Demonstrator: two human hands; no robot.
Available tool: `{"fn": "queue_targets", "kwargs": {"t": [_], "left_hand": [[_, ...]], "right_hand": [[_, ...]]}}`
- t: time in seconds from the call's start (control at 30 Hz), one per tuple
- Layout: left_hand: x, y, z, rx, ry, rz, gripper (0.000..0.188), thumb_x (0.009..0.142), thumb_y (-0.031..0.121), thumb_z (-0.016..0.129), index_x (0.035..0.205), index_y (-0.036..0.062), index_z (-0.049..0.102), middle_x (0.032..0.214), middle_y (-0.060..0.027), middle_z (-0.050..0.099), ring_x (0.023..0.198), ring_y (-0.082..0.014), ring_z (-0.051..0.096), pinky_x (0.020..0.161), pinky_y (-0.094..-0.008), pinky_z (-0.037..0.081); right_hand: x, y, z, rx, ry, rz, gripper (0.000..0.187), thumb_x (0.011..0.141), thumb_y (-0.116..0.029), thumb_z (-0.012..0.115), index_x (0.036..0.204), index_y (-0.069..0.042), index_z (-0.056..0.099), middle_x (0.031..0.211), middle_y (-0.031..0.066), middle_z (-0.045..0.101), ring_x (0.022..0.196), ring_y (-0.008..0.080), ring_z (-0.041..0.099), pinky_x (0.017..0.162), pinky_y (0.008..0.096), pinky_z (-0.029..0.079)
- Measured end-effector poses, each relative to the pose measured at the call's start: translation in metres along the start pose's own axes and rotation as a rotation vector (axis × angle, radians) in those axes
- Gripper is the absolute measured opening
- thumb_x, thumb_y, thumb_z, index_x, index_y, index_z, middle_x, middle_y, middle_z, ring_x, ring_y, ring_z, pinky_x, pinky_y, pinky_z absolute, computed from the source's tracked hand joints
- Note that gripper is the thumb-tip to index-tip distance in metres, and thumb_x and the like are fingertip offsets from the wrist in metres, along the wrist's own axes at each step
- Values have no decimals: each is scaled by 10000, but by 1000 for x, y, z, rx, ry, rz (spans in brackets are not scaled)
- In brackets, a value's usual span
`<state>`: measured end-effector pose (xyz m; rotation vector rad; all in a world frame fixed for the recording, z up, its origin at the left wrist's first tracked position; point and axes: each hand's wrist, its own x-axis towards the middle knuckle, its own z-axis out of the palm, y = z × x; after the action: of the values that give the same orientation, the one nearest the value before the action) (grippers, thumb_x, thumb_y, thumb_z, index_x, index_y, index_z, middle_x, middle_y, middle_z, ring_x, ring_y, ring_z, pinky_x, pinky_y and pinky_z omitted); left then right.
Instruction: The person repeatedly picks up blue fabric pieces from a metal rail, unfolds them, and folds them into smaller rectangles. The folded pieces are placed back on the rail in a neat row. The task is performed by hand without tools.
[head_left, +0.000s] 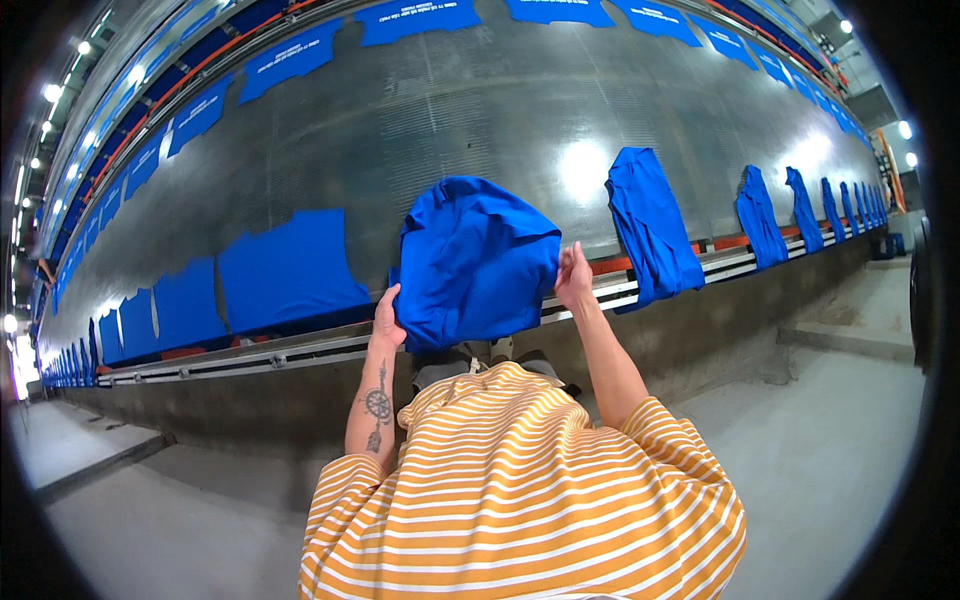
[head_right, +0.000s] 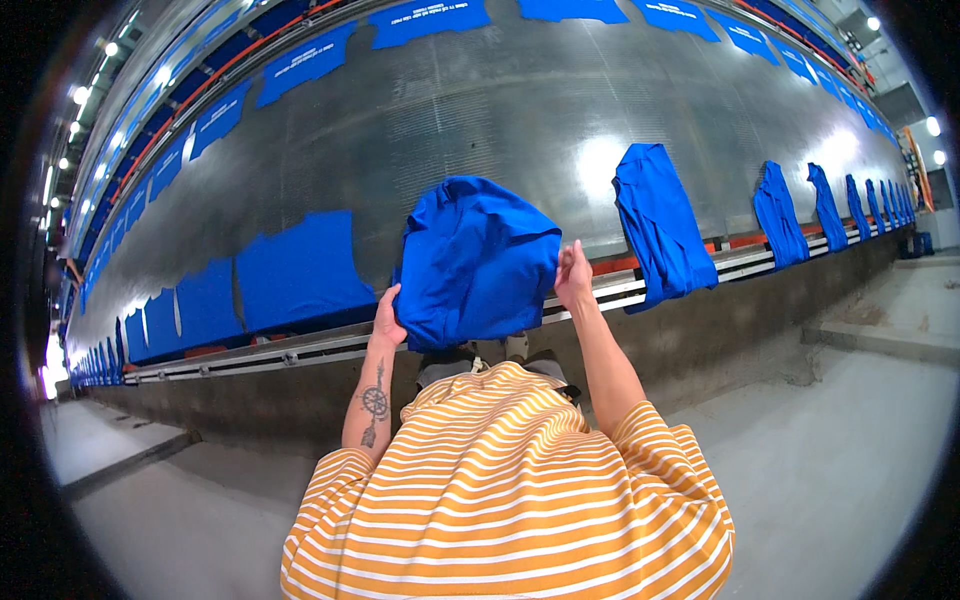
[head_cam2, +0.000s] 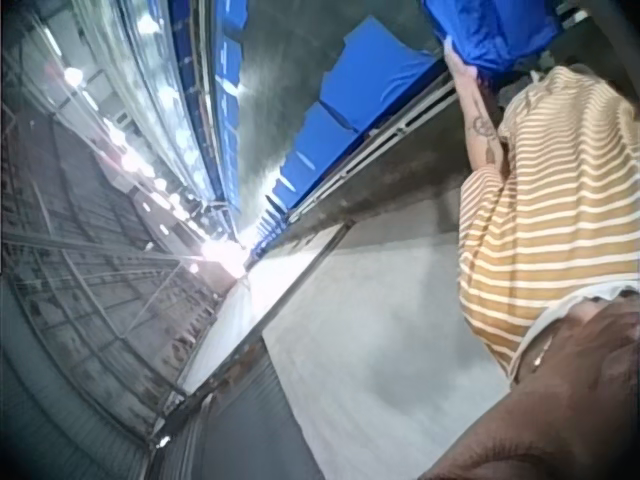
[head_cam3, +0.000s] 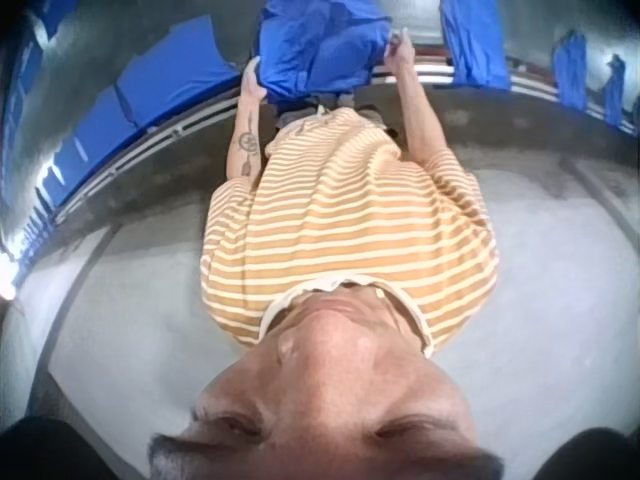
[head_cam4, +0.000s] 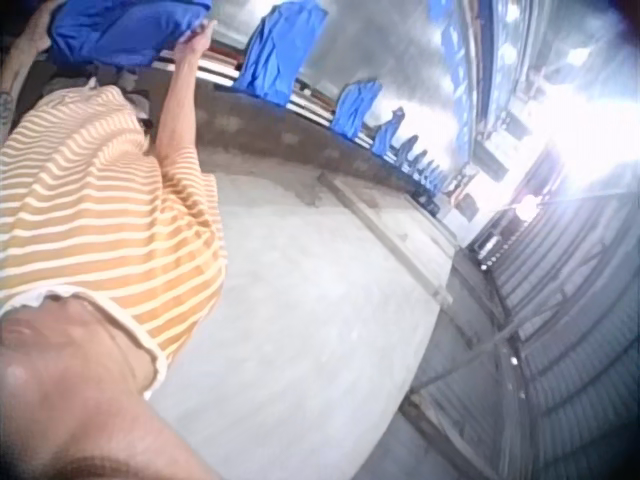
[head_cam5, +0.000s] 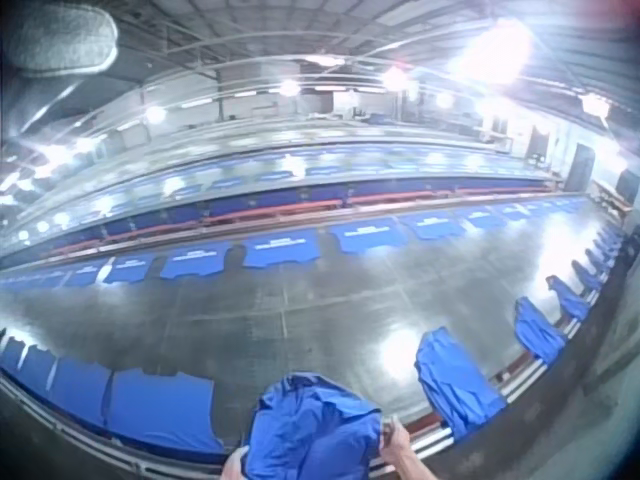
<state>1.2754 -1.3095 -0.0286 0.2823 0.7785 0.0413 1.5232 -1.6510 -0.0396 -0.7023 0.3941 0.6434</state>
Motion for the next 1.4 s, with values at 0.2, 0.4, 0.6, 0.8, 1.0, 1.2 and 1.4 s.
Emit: {"fn": "queue_targets", "kwargs": {"t": [0.2,0.4,0.6,0.8,1.0,1.2,1.4], "left_hand": [[-89,-9,-22,236,-14,177,590,923,266,654,1401,-5,441,1393,-184,523,1264,-326,525,1081,-500,407],[-137,-34,-36,-10,-95,250,609,930,352,639,1383,-13,459,1387,-155,539,1294,-292,506,1109,-459,378],[-119,-25,-50,298,41,2,569,878,230,726,1346,-8,507,1356,-137,565,1245,-255,547,1072,-419,424],[-120,-6,-51,136,-54,-14,518,878,234,733,1296,-14,553,1250,-105,637,1121,-213,621,995,-379,478],[-109,13,-48,405,-8,-40,500,876,242,729,1262,-36,576,1255,-130,633,1131,-223,621,1008,-408,472],[-105,60,-4,214,-11,76,301,927,188,672,1164,5,652,1159,-110,681,1017,-190,668,912,-356,533],[-79,122,21,253,107,340,73,956,127,626,922,99,684,910,-13,700,822,-104,656,746,-282,535]], "right_hand": [[-79,-6,38,-450,-55,373,285,965,-382,597,1017,-106,645,977,17,714,886,124,675,799,294,546],[-103,-14,13,-414,-35,436,281,936,-265,663,1090,-31,646,1024,48,714,902,138,694,797,301,571],[-105,-20,25,-547,-26,472,209,904,-193,706,1035,-32,676,970,46,724,821,122,697,732,279,570],[-105,-32,40,-618,9,458,146,893,-169,716,975,-49,704,900,30,728,733,97,682,653,258,547],[-100,-38,66,-756,82,412,150,928,-185,679,969,-42,702,879,25,719,720,96,672,638,254,540],[-89,-53,113,-870,38,244,149,928,-182,683,915,-37,716,814,24,711,683,83,659,604,226,526],[-29,-58,181,-902,67,40,181,909,-161,703,963,12,715,877,46,709,748,86,645,665,247,522]]}}
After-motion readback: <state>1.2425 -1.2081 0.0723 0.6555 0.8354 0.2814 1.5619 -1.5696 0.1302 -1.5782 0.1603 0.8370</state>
